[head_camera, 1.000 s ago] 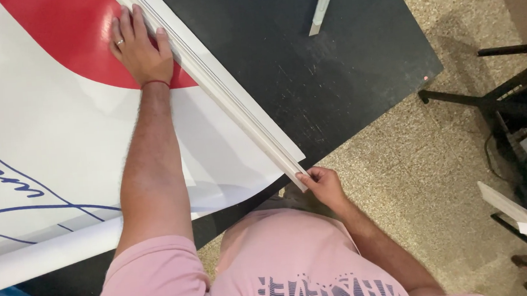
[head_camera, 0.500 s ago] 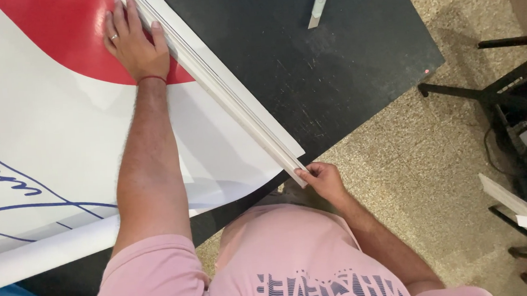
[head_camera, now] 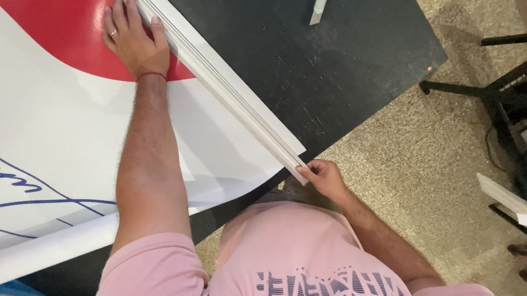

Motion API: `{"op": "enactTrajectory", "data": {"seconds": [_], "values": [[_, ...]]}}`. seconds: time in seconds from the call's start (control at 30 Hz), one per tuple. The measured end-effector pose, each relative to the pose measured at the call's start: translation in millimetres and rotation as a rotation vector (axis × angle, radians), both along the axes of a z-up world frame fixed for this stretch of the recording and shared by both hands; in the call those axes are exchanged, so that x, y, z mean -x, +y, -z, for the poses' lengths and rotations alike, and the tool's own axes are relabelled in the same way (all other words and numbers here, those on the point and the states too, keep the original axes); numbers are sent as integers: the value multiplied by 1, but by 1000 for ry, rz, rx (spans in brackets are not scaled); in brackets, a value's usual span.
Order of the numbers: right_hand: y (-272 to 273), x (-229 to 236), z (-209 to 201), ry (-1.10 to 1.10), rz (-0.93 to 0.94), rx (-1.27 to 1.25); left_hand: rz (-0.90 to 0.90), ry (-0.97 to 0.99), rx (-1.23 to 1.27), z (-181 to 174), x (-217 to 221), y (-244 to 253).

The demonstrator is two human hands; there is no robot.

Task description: The person aligns a large printed banner on a table, trims the edges with a utility knife, and rolls the banner around a white tube. They then secure the rolled banner with tape and write on it with a marker.

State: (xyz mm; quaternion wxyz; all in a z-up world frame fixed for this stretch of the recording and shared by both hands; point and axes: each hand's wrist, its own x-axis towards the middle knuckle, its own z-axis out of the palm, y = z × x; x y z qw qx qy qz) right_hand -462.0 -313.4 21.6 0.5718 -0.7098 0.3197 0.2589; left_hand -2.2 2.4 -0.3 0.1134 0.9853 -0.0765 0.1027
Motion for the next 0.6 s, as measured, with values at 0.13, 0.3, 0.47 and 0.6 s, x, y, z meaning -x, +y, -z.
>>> {"op": "enactTrajectory", "data": {"seconds": [0.13,0.3,0.47,0.6], "values": [[0,2,4,-31,-2,13,0,3,3,0,0,0],[0,-9,-15,16,15,10,-12,52,-15,-3,0,-2],[-5,-13,-20,52,-226,213,17,63,-38,7,-7,7],[-6,-16,-20,23,-334,298,51,299,-61,-53,-9,2]]}}
